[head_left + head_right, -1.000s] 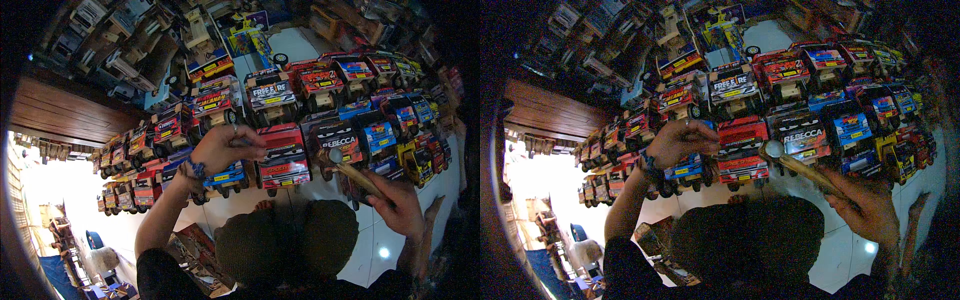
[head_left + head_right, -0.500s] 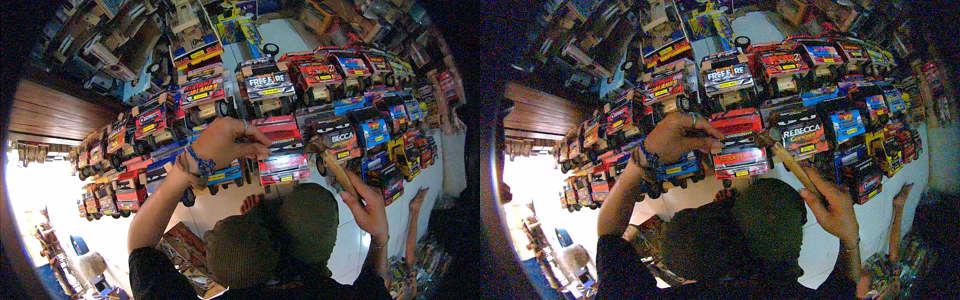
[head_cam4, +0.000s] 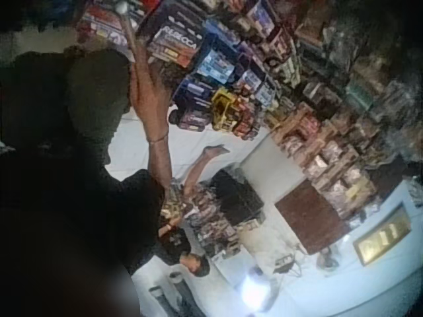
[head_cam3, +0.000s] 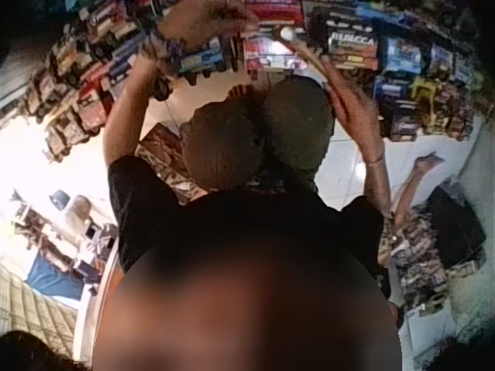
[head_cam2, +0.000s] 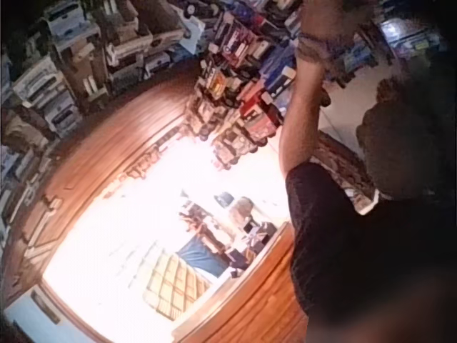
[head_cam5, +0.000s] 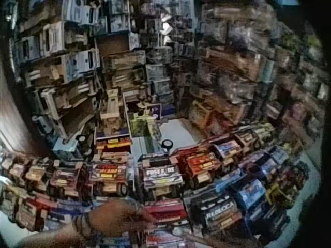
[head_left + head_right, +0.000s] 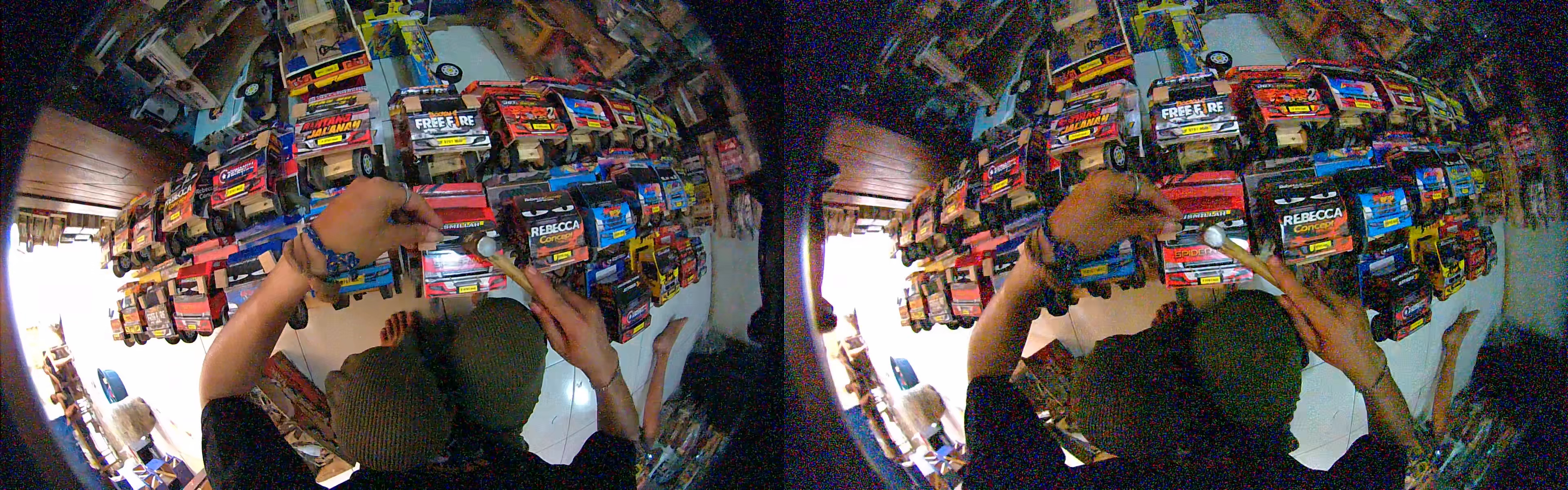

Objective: The person repeatedly hammers nails into the wooden bodies of toy cars displayed on a wall rack. They retrieve nails from a small wooden box, position each nail on a car, and strike it with a hammer. The person occasionally pauses to retrieve more nails or adjust their grip.

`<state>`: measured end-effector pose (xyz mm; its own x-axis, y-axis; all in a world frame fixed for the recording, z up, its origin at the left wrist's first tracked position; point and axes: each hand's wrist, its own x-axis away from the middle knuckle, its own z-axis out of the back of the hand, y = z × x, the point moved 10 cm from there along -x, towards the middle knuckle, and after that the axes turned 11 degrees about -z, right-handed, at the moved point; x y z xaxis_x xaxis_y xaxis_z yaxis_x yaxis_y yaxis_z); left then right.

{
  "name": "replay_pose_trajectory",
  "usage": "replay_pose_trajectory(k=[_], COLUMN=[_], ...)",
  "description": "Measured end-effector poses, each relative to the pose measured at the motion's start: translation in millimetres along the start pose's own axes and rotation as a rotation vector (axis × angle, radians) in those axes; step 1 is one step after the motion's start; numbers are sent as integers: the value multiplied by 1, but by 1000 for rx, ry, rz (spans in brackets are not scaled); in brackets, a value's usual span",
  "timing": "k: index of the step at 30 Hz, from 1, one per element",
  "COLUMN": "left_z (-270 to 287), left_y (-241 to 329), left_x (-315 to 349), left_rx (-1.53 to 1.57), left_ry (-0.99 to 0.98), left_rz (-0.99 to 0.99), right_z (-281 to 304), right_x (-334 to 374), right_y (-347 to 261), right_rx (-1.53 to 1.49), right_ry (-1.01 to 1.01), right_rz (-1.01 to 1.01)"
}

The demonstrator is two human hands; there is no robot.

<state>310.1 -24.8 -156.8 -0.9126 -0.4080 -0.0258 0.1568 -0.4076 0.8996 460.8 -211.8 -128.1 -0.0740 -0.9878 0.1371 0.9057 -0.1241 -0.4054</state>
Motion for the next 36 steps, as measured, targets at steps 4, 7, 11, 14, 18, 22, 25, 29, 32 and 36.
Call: replay_pose_trajectory(k=[4, 7, 11, 14, 18, 22, 25, 29, 32, 36], left_z=[-2, 3, 4, 0, -2, -1, -2, 0, -1, -2], left_y=[-4, -1, 2, -3, -6, -4, -6, -6, -7, -8], left_x=[-1, -2, -1, 0, -1, -2, -3, -2, -2, -2], left_rx=[7, -24, -20, -38, -21, -102, -63, -89, -71, -84], left_ry=[-15, 57, 64, 7, -6, -13, -17, -3, -7, -28], left_rz=[16, -36, -62, 1, 20, -22, 1, 30, 49, 61], right_z=[5, 0, -2, 3, -8, 5, -16, -3, -14, -13], right_x=[0, -2, -5, -4, -6, 1, -6, -2, -6, -8], right_y=[-5, -7, -6, -9, -2, -10, 8, -4, -1, 1], right_rx=[53, 143, 182, 193, 260, 224, 291, 205, 232, 126], right_ry=[59, 56, 83, 141, 71, 279, 37, 167, 81, 62], right_rz=[76, 135, 168, 212, 170, 264, 135, 255, 215, 187])
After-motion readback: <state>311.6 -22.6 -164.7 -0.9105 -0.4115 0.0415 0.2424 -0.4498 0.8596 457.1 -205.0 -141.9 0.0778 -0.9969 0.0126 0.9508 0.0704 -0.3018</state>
